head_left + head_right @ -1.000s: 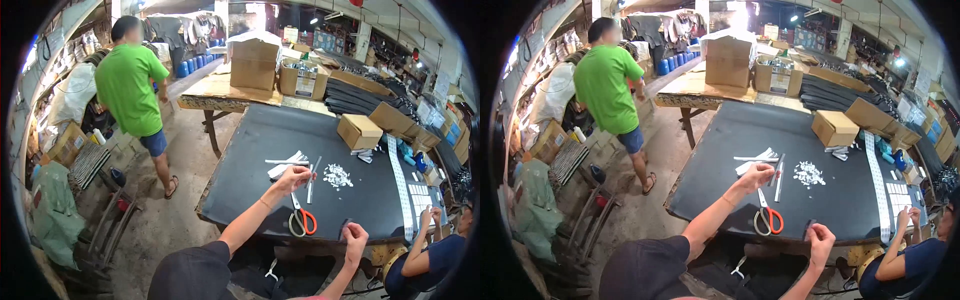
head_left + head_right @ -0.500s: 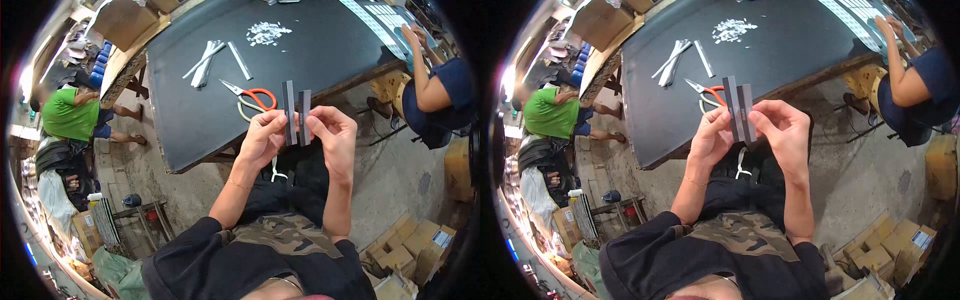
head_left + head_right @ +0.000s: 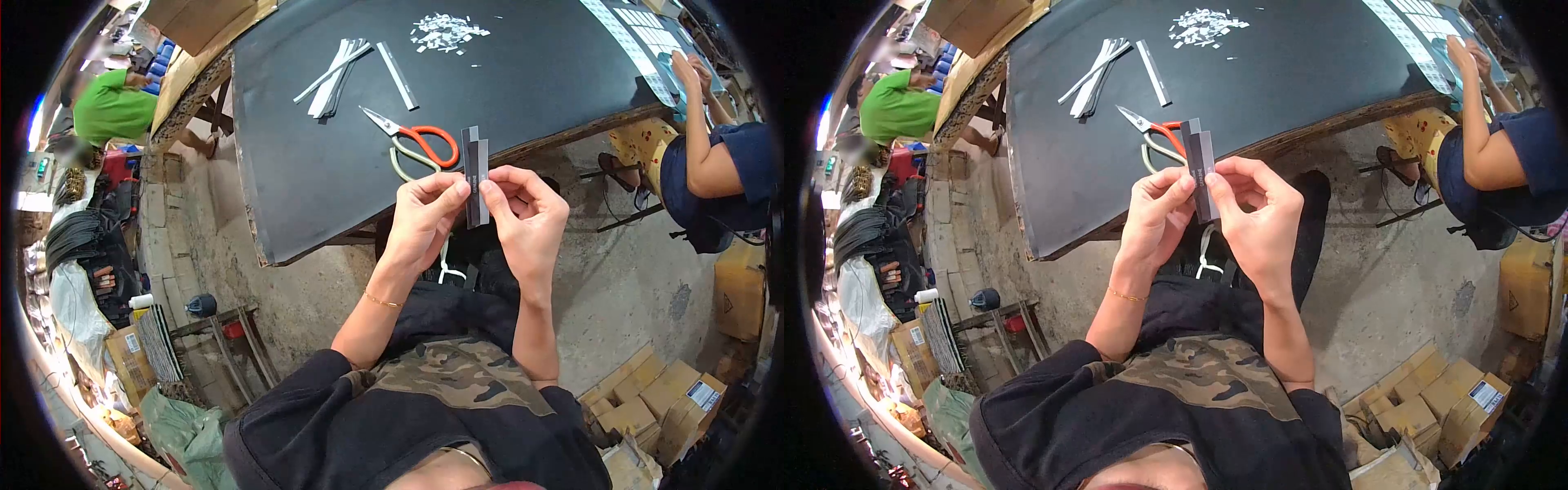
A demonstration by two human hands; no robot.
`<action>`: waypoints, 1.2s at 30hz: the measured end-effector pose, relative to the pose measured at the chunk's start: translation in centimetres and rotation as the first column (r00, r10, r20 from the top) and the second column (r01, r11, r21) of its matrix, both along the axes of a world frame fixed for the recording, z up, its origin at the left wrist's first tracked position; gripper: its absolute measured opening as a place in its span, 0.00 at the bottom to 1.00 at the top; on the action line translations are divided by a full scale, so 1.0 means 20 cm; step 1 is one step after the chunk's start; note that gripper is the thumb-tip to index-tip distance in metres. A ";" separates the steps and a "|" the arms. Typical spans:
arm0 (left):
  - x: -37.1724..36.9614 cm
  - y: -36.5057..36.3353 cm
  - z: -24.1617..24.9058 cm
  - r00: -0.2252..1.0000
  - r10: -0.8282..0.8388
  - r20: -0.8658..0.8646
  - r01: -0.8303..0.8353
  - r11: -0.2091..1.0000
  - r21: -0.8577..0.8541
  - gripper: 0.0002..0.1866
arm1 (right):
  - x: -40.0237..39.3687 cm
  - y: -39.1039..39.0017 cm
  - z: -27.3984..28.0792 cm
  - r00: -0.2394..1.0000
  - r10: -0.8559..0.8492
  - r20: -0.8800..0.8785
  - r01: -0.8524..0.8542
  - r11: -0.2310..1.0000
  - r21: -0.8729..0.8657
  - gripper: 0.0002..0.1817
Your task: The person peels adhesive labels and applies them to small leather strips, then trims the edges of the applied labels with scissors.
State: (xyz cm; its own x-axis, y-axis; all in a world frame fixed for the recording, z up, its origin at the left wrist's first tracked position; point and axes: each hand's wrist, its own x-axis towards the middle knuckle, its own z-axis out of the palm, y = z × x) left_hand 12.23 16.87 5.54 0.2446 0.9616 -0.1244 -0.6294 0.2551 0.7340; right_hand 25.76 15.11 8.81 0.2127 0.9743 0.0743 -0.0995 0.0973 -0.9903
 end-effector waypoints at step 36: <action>-0.03 -0.04 -0.01 0.858 0.064 -0.510 -0.003 0.993 0.119 0.05 | 0.05 0.01 -0.08 0.977 0.213 0.001 -0.212 0.972 -0.102 0.08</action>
